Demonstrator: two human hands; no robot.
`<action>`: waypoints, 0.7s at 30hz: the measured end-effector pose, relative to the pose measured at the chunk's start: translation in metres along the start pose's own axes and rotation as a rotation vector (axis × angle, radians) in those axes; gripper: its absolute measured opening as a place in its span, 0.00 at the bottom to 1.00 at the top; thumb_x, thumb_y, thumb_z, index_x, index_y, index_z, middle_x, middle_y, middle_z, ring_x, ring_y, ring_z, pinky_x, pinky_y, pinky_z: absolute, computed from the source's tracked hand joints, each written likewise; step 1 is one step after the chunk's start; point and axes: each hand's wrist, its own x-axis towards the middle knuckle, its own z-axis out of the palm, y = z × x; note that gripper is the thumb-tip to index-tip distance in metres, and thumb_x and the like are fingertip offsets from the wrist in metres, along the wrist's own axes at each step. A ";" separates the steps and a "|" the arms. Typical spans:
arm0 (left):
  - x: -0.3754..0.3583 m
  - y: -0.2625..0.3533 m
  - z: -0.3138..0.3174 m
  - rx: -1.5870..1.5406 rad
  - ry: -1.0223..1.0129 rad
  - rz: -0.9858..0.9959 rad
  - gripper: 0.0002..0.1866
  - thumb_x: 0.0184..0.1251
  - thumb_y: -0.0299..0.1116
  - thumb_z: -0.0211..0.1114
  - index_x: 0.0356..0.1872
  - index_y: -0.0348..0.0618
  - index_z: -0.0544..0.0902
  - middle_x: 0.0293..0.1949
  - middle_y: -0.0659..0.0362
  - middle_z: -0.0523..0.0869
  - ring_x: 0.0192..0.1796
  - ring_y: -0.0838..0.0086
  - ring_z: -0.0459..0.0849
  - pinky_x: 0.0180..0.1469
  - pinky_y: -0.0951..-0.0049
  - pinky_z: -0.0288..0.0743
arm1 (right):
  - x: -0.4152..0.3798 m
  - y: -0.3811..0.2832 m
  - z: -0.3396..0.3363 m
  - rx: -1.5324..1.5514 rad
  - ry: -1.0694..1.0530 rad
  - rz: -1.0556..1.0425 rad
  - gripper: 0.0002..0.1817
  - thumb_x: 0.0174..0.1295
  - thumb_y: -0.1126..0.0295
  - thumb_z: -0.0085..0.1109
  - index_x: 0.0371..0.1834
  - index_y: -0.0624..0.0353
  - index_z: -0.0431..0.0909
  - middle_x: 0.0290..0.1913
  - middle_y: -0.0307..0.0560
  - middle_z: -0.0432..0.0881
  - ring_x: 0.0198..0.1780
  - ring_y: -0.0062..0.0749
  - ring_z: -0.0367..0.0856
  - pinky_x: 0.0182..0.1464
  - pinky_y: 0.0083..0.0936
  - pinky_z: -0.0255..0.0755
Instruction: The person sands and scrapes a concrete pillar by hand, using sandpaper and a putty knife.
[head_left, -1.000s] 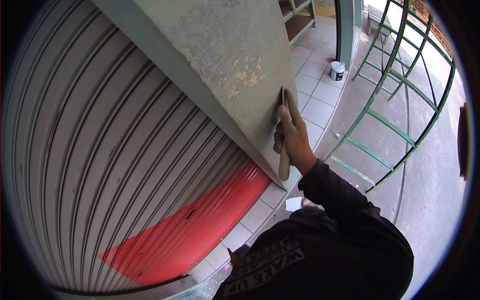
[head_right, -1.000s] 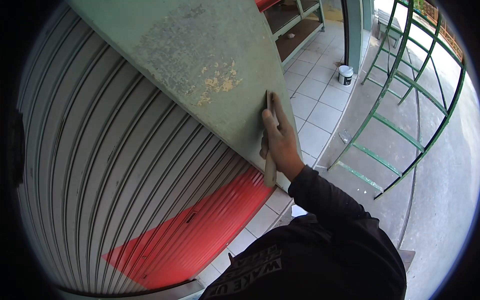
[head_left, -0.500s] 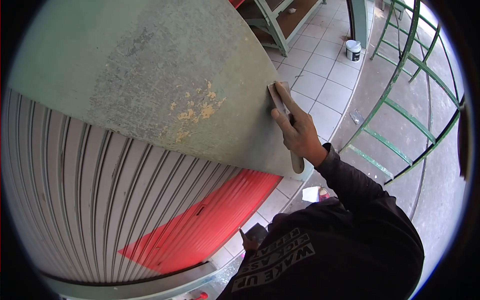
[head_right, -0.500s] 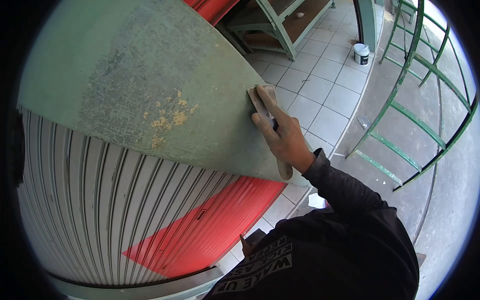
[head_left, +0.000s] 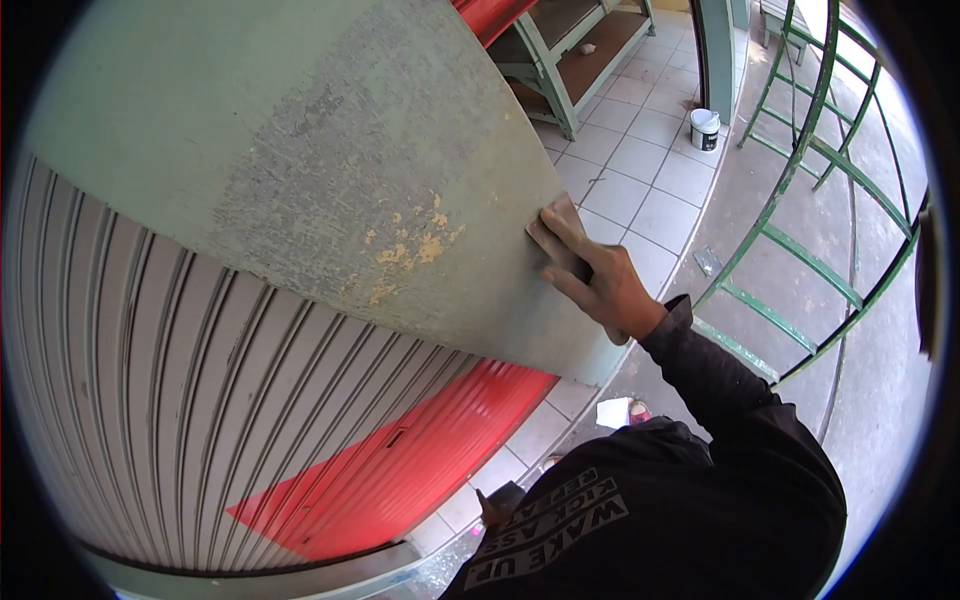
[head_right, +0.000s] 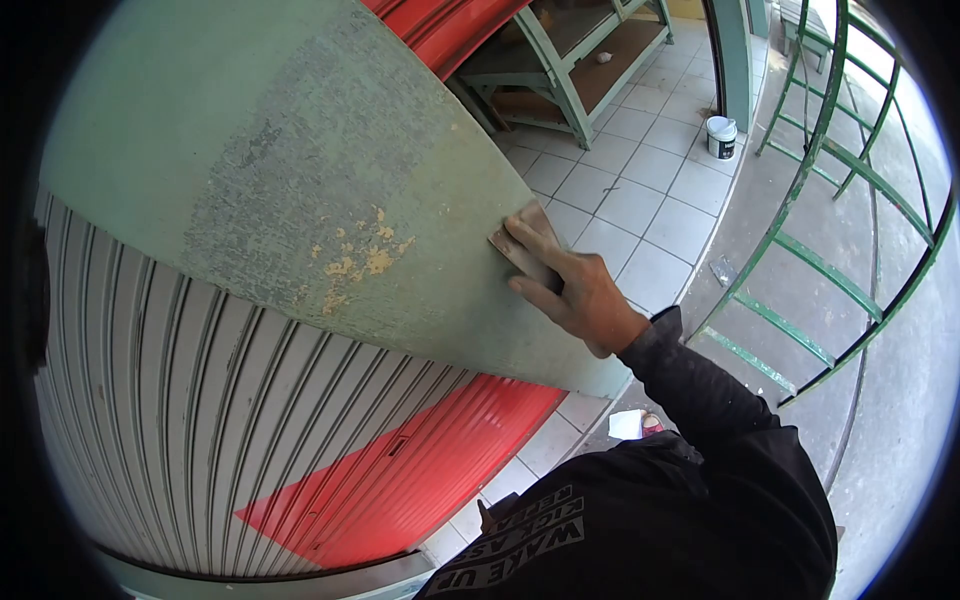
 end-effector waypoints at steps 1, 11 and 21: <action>0.001 0.004 0.002 -0.002 0.024 -0.001 0.66 0.53 0.55 0.73 0.86 0.63 0.35 0.39 0.34 0.89 0.43 0.32 0.88 0.44 0.37 0.82 | -0.012 0.010 0.008 -0.018 -0.010 -0.016 0.38 0.71 0.63 0.67 0.83 0.48 0.62 0.42 0.63 0.90 0.40 0.52 0.93 0.50 0.37 0.85; -0.020 0.046 0.026 -0.077 -0.080 -0.128 0.62 0.56 0.44 0.72 0.86 0.64 0.36 0.49 0.32 0.88 0.52 0.35 0.87 0.55 0.40 0.81 | 0.090 -0.081 -0.051 -0.044 0.027 -0.147 0.38 0.68 0.68 0.66 0.82 0.52 0.65 0.38 0.64 0.87 0.30 0.46 0.87 0.45 0.30 0.82; -0.004 0.040 0.026 -0.146 -0.035 -0.058 0.66 0.55 0.48 0.77 0.86 0.68 0.35 0.53 0.32 0.87 0.54 0.34 0.86 0.59 0.39 0.79 | 0.007 -0.033 0.005 -0.046 -0.029 -0.073 0.40 0.67 0.71 0.67 0.82 0.51 0.62 0.53 0.66 0.87 0.49 0.58 0.90 0.55 0.39 0.84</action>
